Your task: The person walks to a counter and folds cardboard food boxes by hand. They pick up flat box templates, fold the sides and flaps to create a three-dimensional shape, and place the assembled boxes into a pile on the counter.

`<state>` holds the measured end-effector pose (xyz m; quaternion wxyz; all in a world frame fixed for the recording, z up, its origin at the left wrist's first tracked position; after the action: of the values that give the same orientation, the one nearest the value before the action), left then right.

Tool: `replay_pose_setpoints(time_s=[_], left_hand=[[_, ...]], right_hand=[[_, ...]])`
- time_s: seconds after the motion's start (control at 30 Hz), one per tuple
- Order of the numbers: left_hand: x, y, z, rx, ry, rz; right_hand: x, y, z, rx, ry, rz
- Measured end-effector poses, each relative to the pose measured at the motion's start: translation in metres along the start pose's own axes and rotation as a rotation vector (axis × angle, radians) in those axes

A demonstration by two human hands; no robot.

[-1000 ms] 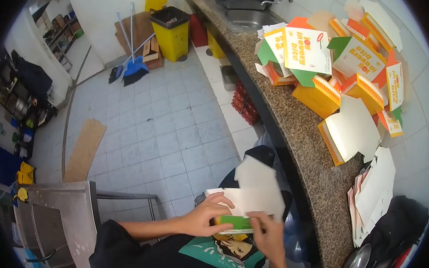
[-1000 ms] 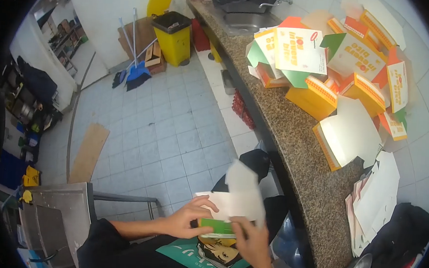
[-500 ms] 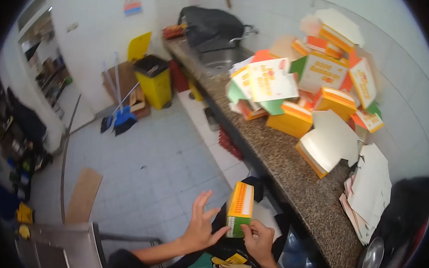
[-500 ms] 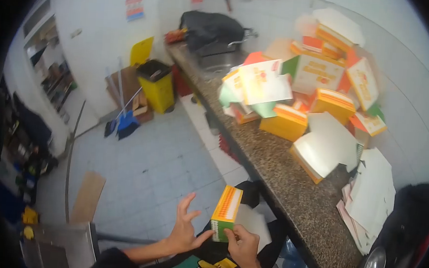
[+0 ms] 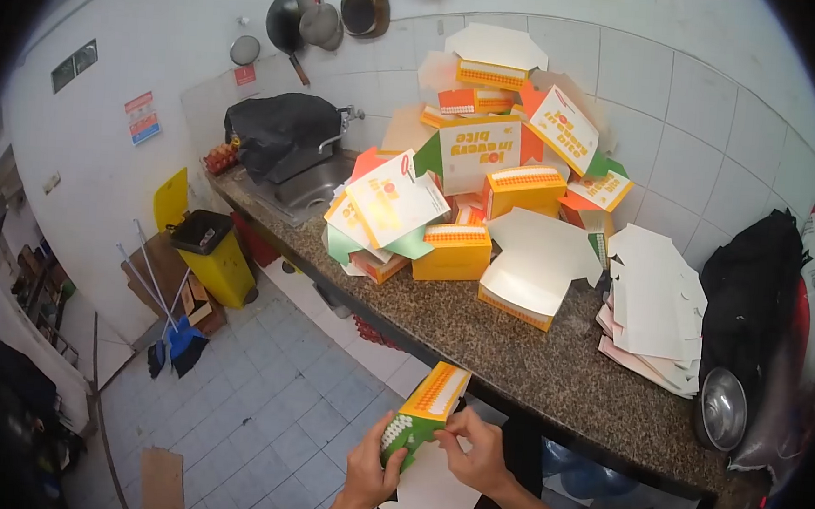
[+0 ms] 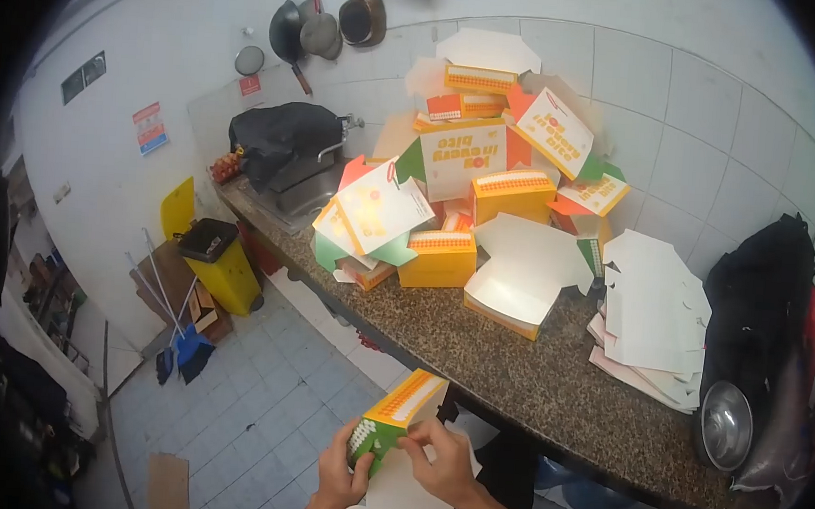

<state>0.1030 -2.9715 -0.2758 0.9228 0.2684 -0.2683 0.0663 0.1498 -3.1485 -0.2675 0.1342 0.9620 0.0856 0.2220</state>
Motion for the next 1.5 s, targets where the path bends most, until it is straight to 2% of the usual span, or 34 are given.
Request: replay_pose_setpoints(time_s=[0.13,0.17,0.2,0.27,0.33,0.4,0.43,0.47,0.5,0.53,0.57,0.6,0.63,0.67,0.7,0.73,0.77,0.8,0.83,0.87,0.9,0.97,1.03,1.07,1.1,1.17,1.23,1.27,1.3,1.33,1.37,1.4,1.43,1.5], left_hand=[[-0.002,-0.002,0.007,0.057,-0.039,-0.023],[-0.006,-0.004,0.000,0.045,-0.017,0.009],[-0.012,-0.005,-0.005,0.033,0.006,0.035],[-0.024,-0.006,-0.010,-0.087,0.039,0.085],[-0.027,0.000,-0.014,-0.211,0.069,0.127],[-0.018,0.021,-0.023,-0.682,0.118,0.155],[-0.012,0.034,-0.027,-0.887,0.181,0.180],[-0.002,0.055,-0.028,-1.024,0.334,0.196],[0.006,0.076,-0.024,-1.030,0.334,0.191],[0.013,0.086,-0.022,-1.041,0.440,0.068],[0.015,0.085,-0.021,-1.044,0.545,-0.059],[0.013,0.079,-0.026,-1.039,0.543,-0.068],[0.003,0.067,-0.043,-0.871,0.630,-0.055],[-0.003,0.056,-0.058,-0.702,0.708,-0.041],[-0.004,0.045,-0.067,-0.857,0.815,0.029],[0.005,0.045,-0.072,-0.852,0.811,0.021],[0.018,0.043,-0.073,-1.042,0.799,-0.004],[0.034,0.037,-0.071,-1.238,0.775,-0.027],[0.070,0.037,-0.056,-1.230,0.665,0.032],[0.119,0.041,-0.034,-1.215,0.563,0.093],[0.167,0.042,-0.017,-1.264,0.506,-0.016],[0.282,0.038,0.012,-1.271,0.347,-0.118],[0.417,0.020,0.052,-1.195,0.209,-0.348],[0.483,0.006,0.077,-1.178,0.164,-0.303],[0.532,-0.008,0.096,-1.221,0.248,-0.371],[0.572,-0.008,0.122,-0.822,0.474,0.220],[0.611,-0.026,0.078,-0.704,0.441,0.279],[0.622,-0.032,0.064,-0.561,0.405,0.333],[0.605,-0.044,0.066,-0.574,0.199,0.229],[0.568,-0.059,0.065,-0.583,-0.014,0.117],[0.535,-0.071,0.050,-0.573,-0.105,0.169],[0.463,-0.073,0.084,-0.574,-0.114,0.125],[0.417,-0.079,0.080,-0.592,-0.204,0.066],[0.335,-0.089,0.085,-0.322,-0.400,-0.085]], right_hand=[[-0.021,-0.019,0.003,-0.046,0.132,0.109],[-0.038,-0.043,0.037,0.188,0.007,0.072],[-0.035,-0.045,0.031,0.193,0.002,0.066],[-0.015,-0.052,0.023,0.866,-0.282,-0.039],[-0.007,-0.036,0.012,0.955,-0.293,-0.140],[-0.001,-0.025,-0.019,0.253,0.137,-0.528],[-0.002,-0.019,-0.037,0.282,0.163,-0.680],[-0.005,-0.018,-0.051,0.102,0.283,-0.845],[-0.008,-0.016,-0.058,-0.117,0.419,-0.887],[-0.009,-0.014,-0.060,-0.339,0.553,-0.923],[-0.004,-0.011,-0.059,-0.341,0.551,-0.920],[0.003,-0.009,-0.057,-0.563,0.641,-0.860],[0.010,-0.006,-0.054,-0.786,0.725,-0.787],[0.017,0.000,-0.053,-0.789,0.723,-0.775],[0.028,0.017,-0.056,-0.736,0.706,-0.576],[0.036,0.036,-0.057,-0.680,0.685,-0.379],[0.038,0.057,-0.056,-0.554,0.543,-0.264],[0.034,0.074,-0.055,-0.560,0.551,-0.258],[0.035,0.099,-0.048,-0.585,0.433,-0.168],[0.034,0.123,-0.038,-0.602,0.309,-0.081],[0.030,0.136,-0.032,-0.602,0.311,-0.083],[0.025,0.172,-0.009,-0.593,0.072,0.052],[0.018,0.190,0.005,-0.609,0.017,0.039],[0.016,0.195,0.013,-0.626,-0.042,0.016],[0.015,0.195,0.015,-0.657,-0.038,-0.018],[0.014,0.195,0.024,-0.681,-0.061,-0.033],[0.005,0.197,0.036,-0.666,-0.126,-0.064],[0.005,0.205,0.037,-0.665,-0.132,-0.063],[0.003,0.216,0.036,-0.692,-0.128,-0.009],[-0.001,0.228,0.039,-0.716,-0.122,0.054],[-0.007,0.245,0.054,-0.841,-0.116,0.178],[-0.007,0.256,0.062,-0.837,-0.127,0.182],[-0.002,0.272,0.062,-0.993,-0.157,0.289],[0.007,0.298,0.068,-1.154,-0.196,0.396]])
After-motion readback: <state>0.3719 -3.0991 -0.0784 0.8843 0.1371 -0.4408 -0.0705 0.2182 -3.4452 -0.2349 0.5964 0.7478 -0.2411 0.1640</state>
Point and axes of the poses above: each hand's wrist, its own x-axis towards the middle knuckle, its own y-axis out of the back of the hand, z = x × y, the point moved 6 cm from there along x, towards the middle knuckle, and after that the axes turned 5 degrees about -x, right-handed, at the moved point
